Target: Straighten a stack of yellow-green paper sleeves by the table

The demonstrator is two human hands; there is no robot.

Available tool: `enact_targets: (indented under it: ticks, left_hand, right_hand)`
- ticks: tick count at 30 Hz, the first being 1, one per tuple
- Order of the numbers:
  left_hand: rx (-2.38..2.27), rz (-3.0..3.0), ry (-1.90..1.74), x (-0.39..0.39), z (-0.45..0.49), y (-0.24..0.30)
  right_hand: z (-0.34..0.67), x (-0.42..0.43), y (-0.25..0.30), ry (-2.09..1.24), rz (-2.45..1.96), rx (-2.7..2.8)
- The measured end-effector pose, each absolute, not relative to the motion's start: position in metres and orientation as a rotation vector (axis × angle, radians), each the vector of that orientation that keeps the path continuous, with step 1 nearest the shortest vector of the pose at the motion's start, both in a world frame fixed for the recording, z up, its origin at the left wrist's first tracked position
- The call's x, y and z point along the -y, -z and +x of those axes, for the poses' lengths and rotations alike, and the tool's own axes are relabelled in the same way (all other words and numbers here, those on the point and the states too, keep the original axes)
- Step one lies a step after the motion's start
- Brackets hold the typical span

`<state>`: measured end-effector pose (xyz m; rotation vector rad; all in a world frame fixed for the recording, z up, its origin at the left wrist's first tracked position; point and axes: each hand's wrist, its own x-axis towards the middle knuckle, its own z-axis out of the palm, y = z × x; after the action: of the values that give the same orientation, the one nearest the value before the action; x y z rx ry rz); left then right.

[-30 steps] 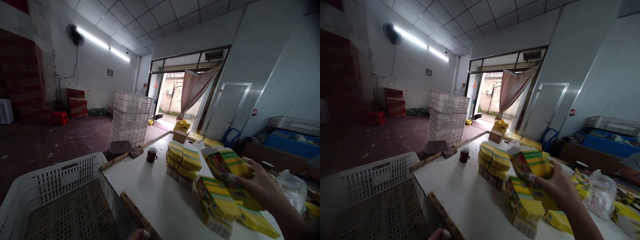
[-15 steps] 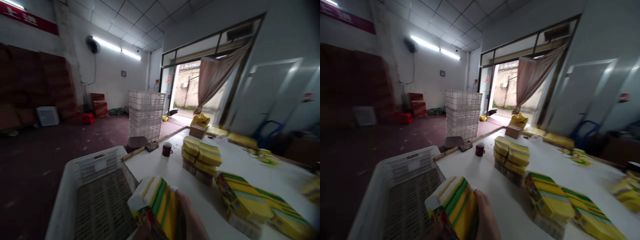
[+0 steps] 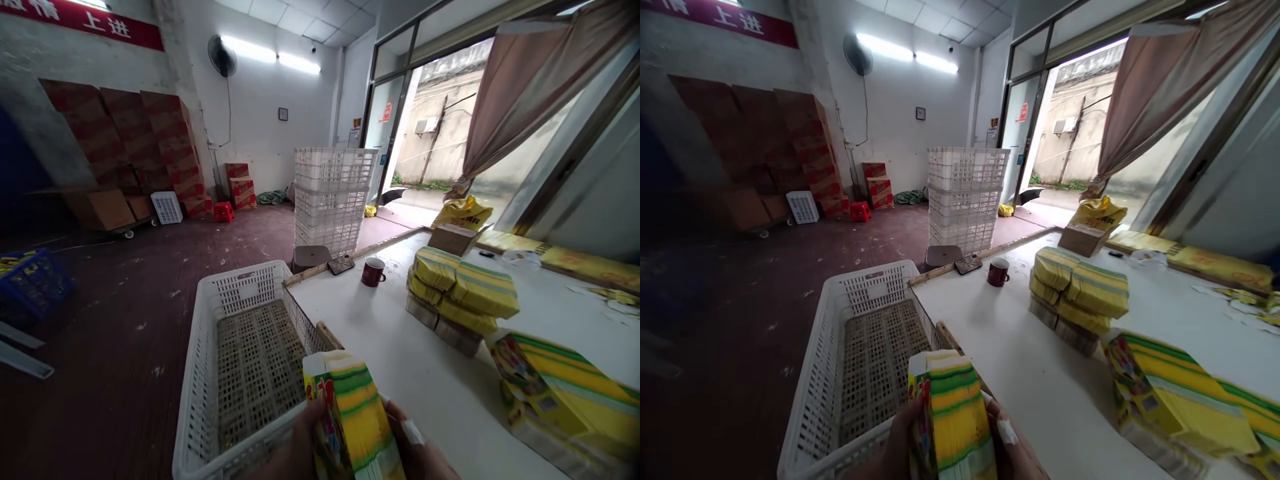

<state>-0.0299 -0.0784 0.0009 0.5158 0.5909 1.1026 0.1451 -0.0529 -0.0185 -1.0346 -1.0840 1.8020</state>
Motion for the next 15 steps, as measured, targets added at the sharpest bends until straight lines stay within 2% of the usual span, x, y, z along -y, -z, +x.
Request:
enact_targets:
  ticks: [6, 15]
  left_hand:
    - [-0.478, 0.510, -0.993, 0.078, -0.026, -0.011]
    - [-0.566, 0.486, -0.782, 0.076, -0.034, 0.021]
  right_hand:
    - [0.138, 0.057, 0.029, -1.979, -1.025, 0.855]
    - [0.144, 0.057, 0.026, -1.859, -1.001, 1.021]
